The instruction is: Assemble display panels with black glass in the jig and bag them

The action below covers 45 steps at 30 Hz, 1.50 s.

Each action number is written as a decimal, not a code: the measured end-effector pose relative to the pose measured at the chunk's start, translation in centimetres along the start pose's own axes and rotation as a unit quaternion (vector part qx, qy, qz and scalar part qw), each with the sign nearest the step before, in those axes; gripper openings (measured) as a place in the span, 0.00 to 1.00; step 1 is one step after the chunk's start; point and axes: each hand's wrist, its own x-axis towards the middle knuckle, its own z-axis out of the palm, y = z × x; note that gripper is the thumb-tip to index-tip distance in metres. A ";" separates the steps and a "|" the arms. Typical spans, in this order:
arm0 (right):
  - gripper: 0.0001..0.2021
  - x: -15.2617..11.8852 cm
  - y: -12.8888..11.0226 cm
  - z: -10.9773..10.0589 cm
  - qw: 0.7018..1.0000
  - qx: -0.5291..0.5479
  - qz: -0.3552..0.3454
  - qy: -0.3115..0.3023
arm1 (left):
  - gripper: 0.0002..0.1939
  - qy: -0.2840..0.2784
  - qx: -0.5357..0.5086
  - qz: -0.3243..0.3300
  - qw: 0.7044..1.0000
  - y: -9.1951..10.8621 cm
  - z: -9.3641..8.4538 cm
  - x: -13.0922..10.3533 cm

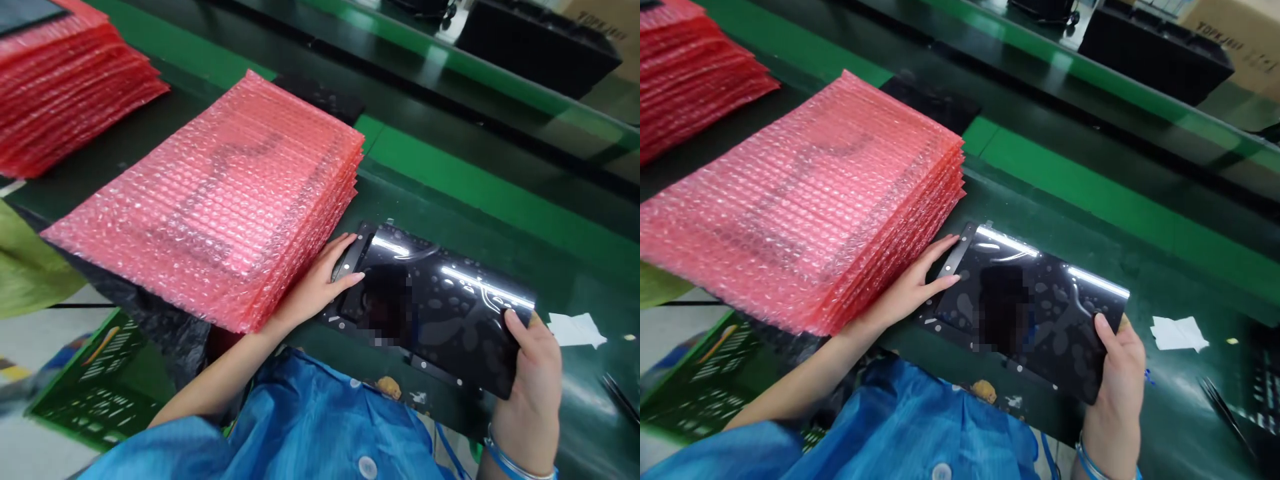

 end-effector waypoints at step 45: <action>0.26 -0.3 -0.1 0.9 0.997 -0.032 0.071 0.003 | 0.21 -0.012 0.230 0.113 0.967 -0.5 1.1 -1.2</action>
